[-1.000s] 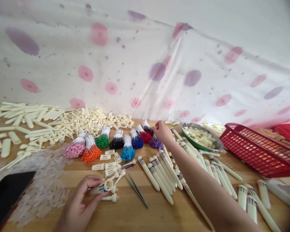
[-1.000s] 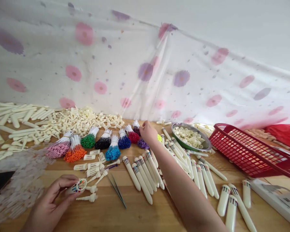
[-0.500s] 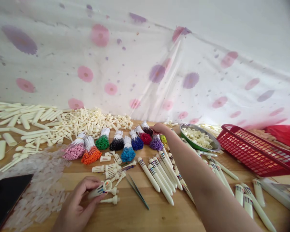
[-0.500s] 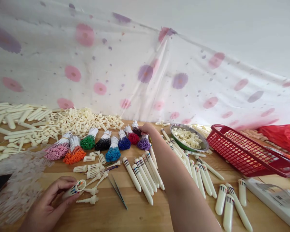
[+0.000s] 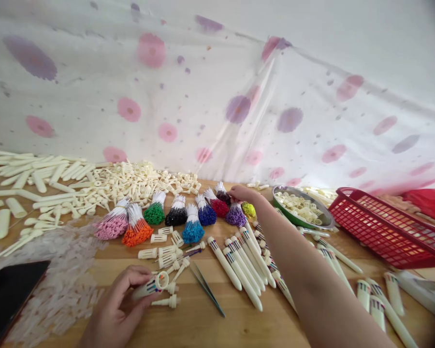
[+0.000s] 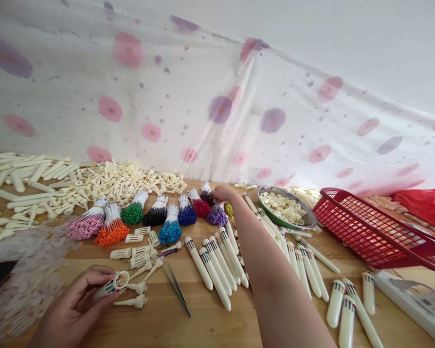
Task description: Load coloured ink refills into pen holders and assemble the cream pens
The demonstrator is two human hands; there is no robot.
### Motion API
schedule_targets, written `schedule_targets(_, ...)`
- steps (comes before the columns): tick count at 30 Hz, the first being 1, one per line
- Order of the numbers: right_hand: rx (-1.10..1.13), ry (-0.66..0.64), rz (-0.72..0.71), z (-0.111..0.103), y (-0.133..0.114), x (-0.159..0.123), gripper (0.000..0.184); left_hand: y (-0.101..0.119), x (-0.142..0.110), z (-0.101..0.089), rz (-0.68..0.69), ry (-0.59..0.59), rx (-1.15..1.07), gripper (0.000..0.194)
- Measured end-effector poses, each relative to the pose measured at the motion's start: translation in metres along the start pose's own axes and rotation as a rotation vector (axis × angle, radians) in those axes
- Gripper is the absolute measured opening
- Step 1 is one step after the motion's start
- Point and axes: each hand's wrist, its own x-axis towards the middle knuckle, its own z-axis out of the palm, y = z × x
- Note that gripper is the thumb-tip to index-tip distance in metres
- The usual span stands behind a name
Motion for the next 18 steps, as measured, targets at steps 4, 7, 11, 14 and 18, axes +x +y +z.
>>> schedule_targets(4,0.081,-0.010,-0.070,0.003,0.008,-0.011,0.027,0.002,0.000,0.002,0.027,-0.018,-0.023,0.015)
schedule_targets(7,0.108,0.056,-0.124,0.006,0.005,-0.028,0.023,0.001,-0.001,0.003,0.030,-0.040,-0.022,0.014)
schedule_targets(11,0.160,0.224,-0.226,0.015,-0.006,-0.077,0.027,0.004,0.001,0.001,0.049,-0.032,-0.004,0.013)
schedule_targets(14,0.268,0.203,-0.388,0.033,-0.010,-0.131,0.031,0.008,0.003,-0.002,0.063,-0.054,0.042,0.014)
schedule_targets(18,0.696,-0.529,-0.570,0.063,-0.007,-0.187,0.033,0.009,0.005,-0.005,0.090,-0.123,0.071,0.017)
